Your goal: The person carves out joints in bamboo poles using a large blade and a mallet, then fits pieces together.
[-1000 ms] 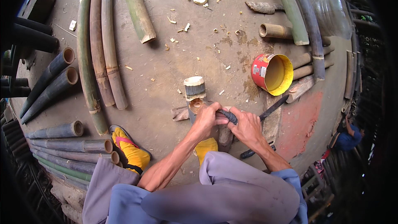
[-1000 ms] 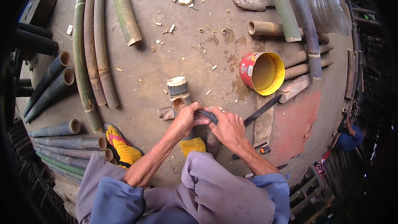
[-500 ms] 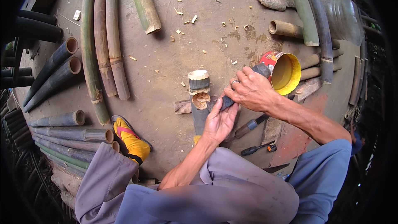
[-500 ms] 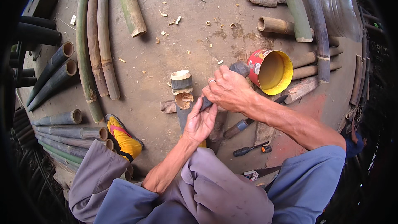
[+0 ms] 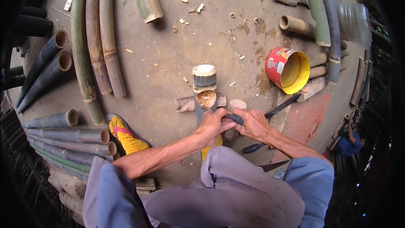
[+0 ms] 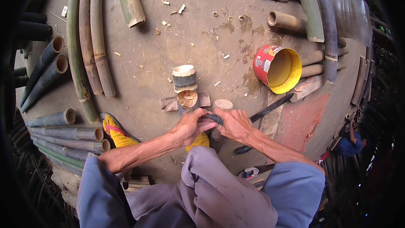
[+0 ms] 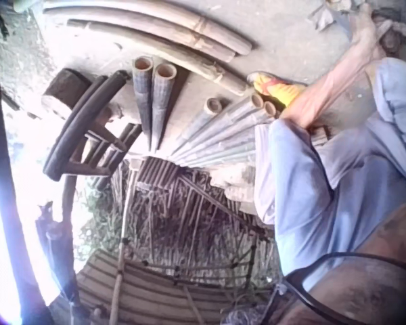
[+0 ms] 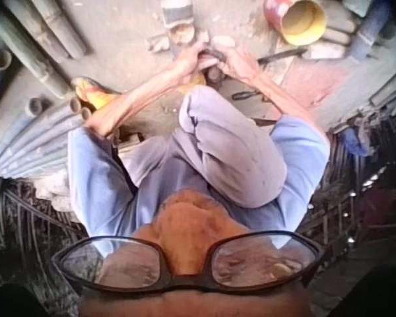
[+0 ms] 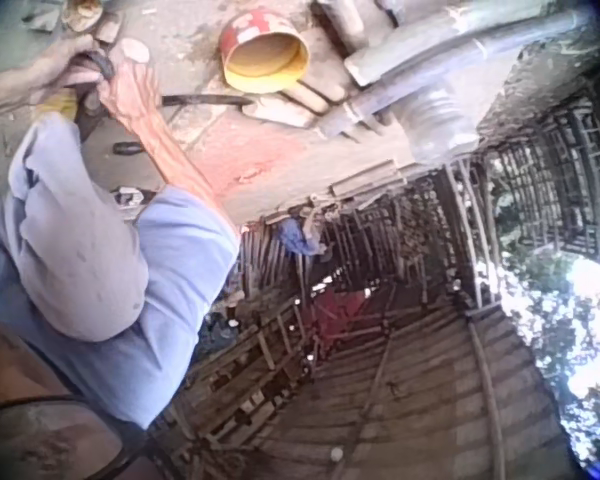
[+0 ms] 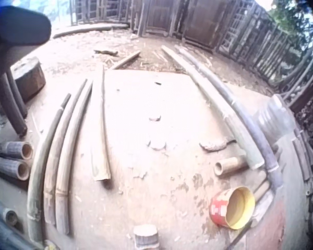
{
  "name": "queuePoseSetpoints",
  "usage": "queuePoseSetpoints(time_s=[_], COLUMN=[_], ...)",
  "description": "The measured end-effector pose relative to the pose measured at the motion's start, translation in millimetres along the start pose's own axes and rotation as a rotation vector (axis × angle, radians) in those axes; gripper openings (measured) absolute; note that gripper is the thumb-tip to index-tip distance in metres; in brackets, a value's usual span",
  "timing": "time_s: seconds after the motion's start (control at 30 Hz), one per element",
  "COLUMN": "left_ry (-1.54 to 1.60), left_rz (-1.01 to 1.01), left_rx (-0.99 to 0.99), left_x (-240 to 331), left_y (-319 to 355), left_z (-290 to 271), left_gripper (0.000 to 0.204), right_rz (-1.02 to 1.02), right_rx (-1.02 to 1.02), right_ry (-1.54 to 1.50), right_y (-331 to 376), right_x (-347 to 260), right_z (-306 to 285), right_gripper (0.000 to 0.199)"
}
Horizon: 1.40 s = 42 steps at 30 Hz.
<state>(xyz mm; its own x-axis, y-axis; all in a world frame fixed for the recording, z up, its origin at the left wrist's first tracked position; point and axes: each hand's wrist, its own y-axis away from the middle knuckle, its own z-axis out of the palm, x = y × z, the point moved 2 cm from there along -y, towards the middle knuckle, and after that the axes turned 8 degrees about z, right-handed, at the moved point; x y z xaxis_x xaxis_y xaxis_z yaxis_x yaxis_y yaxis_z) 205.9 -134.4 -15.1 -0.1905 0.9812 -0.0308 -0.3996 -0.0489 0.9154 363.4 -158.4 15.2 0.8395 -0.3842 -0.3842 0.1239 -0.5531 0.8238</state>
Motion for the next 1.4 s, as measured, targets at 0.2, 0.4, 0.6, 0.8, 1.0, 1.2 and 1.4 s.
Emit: queuePoseSetpoints(time_s=[0.2, 0.4, 0.6, 0.8, 1.0, 1.2, 1.4], left_ry=[-0.657, -0.368, 0.384, 0.785, 0.525, -0.248, -1.458], left_rz=[-0.098, 0.030, 0.364, 0.552, 0.282, 0.498, 0.556], left_rx=[-0.062, -0.023, -0.284, -0.341, -0.382, -0.449, 0.053], left_x=[43.4, 16.3, 8.5, 3.1, -6.8, -80.5, 72.6], left_y=[3.2, -2.9, -7.3, -14.9, 6.1, 28.0, 97.5], left_z=[-44.1, -19.8, 5.2, 6.6, 9.3, 1.2, -35.1], left_gripper=[0.022, 0.020, 0.026, 0.028, 0.060, 0.077, 0.047], right_rz=[0.294, 0.138, -0.215, -0.428, -0.343, 0.057, -0.502], right_rx=[-0.052, 0.150, 0.449, 0.154, -0.022, -0.142, 0.682], right_ry=[-0.382, -0.144, 0.612, 1.049, 0.755, -0.659, 0.284], right_y=[11.9, 21.6, -11.9, -56.2, -86.6, 23.3, 46.4], right_x=[-71.1, -32.5, -47.0, -101.7, -67.9, -39.0, -118.3], right_z=[69.8, 34.4, -51.7, -76.9, -93.0, -17.2, -52.6], right_gripper=[0.039, 0.037, 0.021, 0.012, 0.015, 0.038, 0.068])
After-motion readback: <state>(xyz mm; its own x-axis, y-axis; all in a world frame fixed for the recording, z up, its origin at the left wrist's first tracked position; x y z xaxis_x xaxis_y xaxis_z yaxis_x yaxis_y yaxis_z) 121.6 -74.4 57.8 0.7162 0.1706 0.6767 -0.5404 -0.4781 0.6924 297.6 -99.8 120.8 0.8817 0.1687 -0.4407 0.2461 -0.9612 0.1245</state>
